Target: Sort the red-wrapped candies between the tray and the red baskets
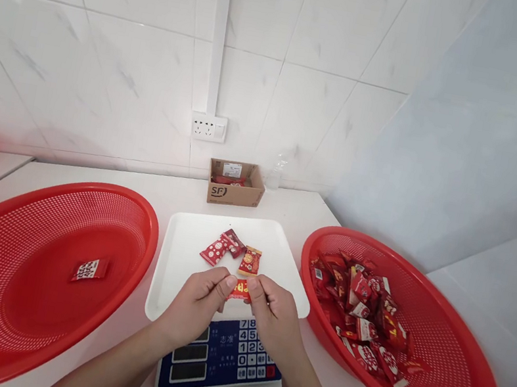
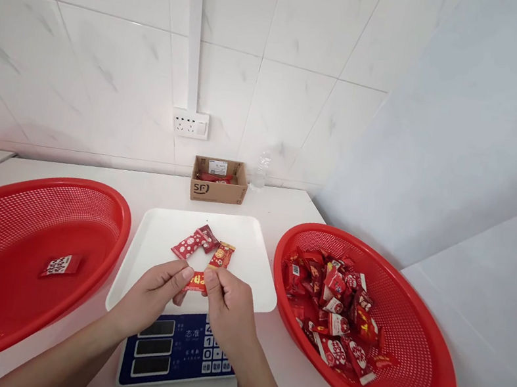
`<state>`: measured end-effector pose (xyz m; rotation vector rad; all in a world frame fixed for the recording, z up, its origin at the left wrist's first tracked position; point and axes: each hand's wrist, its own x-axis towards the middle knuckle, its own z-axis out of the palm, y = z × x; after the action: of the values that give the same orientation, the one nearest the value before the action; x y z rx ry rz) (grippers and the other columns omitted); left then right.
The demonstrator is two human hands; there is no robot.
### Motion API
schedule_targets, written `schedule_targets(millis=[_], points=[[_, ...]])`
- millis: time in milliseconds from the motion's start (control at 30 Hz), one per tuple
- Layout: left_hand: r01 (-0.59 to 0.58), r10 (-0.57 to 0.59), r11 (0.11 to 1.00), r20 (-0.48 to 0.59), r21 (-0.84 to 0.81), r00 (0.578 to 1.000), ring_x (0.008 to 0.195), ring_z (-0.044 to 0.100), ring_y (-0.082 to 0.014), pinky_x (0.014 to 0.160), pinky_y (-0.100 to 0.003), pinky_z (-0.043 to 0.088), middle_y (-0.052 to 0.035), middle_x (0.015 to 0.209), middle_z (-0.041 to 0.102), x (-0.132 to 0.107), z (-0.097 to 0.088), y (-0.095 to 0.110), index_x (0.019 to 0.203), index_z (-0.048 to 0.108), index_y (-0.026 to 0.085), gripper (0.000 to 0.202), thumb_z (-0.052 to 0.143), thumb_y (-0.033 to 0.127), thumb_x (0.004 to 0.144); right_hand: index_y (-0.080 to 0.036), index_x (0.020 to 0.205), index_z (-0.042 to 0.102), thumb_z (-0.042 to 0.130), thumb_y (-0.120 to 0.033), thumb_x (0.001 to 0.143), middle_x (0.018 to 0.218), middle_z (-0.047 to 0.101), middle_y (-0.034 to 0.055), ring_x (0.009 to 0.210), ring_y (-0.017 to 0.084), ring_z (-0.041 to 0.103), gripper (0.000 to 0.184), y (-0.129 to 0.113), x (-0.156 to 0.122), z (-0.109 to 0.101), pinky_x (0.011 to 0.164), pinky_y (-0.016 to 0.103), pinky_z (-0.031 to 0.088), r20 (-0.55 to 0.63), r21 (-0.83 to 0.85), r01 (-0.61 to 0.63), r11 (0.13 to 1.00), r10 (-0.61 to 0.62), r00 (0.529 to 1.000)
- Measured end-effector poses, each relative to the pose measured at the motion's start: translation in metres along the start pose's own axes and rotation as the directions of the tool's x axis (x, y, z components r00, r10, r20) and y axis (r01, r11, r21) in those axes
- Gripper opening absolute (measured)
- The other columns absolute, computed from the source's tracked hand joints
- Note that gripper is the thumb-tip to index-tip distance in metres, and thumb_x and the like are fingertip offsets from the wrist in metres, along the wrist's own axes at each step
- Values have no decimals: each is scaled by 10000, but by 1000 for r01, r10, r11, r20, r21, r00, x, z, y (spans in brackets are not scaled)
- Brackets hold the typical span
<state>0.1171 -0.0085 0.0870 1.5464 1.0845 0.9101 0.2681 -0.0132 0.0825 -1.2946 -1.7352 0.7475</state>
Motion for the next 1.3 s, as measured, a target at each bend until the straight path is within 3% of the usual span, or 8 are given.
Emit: schedule_targets(millis=[233,467,700,833,1000,1100,1200,1300], points=[[41,-39,996,30,-83,999,587,426,-126,613,-249,357,29,568,464,1,-1,-4,602,432,192,434,347,495,900,-202,600,455,344,-452,924,507,428,-42,463,108,390,424,2,-1,1,457,223,298,-9,50,-27,998,28,1000],[15,-15,999,16,-40,1000,579,426,-129,599,-249,350,29,566,460,-1,-2,-2,593,431,192,433,354,491,896,-202,575,452,372,-478,906,492,419,-39,454,106,376,439,1,-2,0,453,228,297,11,124,-54,991,53,999],[-39,49,996,-119,85,992,620,438,-136,600,-247,346,24,615,465,-1,-14,-2,629,441,194,396,355,469,900,-195,611,486,370,-528,894,517,446,-29,488,111,409,452,6,0,-3,479,226,332,-26,272,-154,950,167,986],[-43,48,995,-51,91,998,602,436,-130,588,-241,346,28,598,462,-2,-15,2,612,439,192,408,363,473,898,-194,717,517,434,-499,884,614,493,-23,534,110,419,357,4,-1,1,486,223,338,66,230,-92,969,79,995],[67,-65,994,33,-90,997,532,459,-118,543,-235,378,26,542,470,-4,-13,-1,605,465,183,471,354,552,876,-195,686,552,471,-365,903,630,535,-8,581,126,503,287,2,-2,4,523,233,413,-65,110,74,991,-68,996],[224,-174,920,177,-322,969,438,465,-113,452,-222,375,28,468,453,-3,-13,-4,613,496,175,541,307,622,853,-204,877,663,505,-233,893,840,662,54,773,169,613,161,4,-2,4,677,283,503,-158,-22,322,946,-321,934],[287,-222,853,196,-435,955,406,462,-100,407,-199,359,33,440,440,-2,-14,-5,601,501,164,516,383,609,834,-230,1067,665,529,-132,864,972,685,81,867,187,633,263,6,-3,6,743,312,527,-191,-152,499,853,-520,832],[277,-211,825,187,-493,960,447,485,-99,405,-185,374,40,481,460,-2,-15,-4,656,512,165,376,521,507,812,-251,1148,635,503,-113,870,1013,686,76,912,185,633,338,8,-5,7,758,307,534,-172,-115,490,864,-504,847]])
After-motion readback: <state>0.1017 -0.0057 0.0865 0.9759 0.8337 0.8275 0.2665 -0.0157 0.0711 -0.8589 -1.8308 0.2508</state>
